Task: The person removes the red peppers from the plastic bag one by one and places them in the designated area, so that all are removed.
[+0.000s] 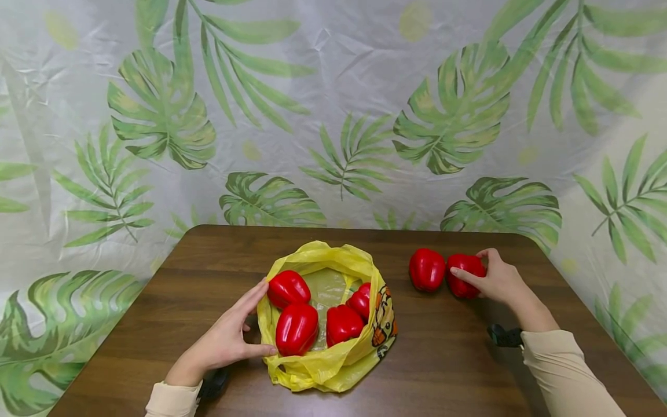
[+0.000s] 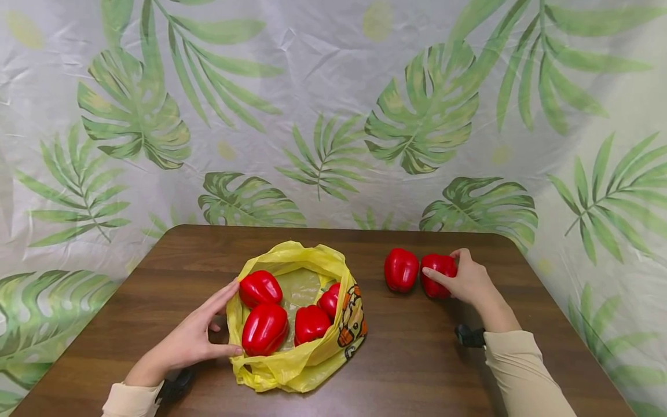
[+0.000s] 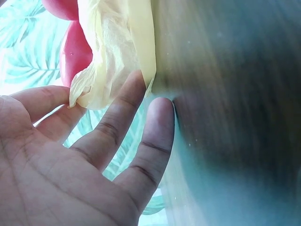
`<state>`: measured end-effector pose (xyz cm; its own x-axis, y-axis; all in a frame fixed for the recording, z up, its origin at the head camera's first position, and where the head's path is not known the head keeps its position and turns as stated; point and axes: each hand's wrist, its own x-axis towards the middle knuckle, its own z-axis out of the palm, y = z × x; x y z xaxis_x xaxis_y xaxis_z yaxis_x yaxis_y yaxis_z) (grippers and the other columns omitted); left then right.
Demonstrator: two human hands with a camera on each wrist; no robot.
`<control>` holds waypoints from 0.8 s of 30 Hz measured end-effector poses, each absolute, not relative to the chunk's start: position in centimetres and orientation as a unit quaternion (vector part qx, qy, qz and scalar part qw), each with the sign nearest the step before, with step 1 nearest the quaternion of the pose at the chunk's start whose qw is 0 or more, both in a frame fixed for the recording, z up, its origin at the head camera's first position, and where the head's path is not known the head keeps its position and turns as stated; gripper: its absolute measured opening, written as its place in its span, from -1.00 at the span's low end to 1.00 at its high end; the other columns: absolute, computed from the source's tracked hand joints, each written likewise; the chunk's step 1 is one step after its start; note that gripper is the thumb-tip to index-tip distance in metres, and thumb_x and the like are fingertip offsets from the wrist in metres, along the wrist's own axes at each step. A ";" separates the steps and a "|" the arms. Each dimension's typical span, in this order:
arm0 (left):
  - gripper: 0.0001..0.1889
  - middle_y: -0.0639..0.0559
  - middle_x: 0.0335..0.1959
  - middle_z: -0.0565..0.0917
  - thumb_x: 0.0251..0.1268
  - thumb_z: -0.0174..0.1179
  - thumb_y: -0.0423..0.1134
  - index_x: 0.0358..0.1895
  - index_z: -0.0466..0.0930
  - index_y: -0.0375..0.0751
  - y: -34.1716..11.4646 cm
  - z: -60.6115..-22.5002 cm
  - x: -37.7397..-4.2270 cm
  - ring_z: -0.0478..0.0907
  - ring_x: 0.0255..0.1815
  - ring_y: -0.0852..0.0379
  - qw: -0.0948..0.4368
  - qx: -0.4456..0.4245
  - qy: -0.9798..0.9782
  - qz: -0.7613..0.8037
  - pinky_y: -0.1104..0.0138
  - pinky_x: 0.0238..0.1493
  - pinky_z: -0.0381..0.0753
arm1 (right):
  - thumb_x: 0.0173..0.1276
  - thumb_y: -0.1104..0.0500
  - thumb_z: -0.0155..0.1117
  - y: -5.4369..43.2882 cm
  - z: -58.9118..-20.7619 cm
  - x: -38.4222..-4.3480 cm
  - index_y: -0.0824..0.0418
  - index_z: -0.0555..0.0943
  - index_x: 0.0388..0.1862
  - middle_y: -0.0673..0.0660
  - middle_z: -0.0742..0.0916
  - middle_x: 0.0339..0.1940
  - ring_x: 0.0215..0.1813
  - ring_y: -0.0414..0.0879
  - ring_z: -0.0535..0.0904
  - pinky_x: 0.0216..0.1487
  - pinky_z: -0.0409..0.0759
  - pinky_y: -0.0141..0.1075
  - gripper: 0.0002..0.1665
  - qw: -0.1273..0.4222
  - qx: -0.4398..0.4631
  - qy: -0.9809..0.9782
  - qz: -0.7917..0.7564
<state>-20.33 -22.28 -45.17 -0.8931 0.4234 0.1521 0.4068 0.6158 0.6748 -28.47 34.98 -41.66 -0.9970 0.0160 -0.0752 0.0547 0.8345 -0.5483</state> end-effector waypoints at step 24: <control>0.28 -0.17 0.79 0.09 0.04 0.68 0.14 0.76 0.07 -0.15 -22.2 -45.1 -20.3 0.38 0.57 -0.32 0.015 0.228 0.901 0.368 0.29 -0.06 0.69 | 0.63 -0.39 0.04 36.2 -39.3 -28.9 0.51 0.23 0.48 0.57 0.73 0.10 0.06 0.43 0.70 0.04 0.65 0.20 0.01 0.002 -0.007 0.970 -0.243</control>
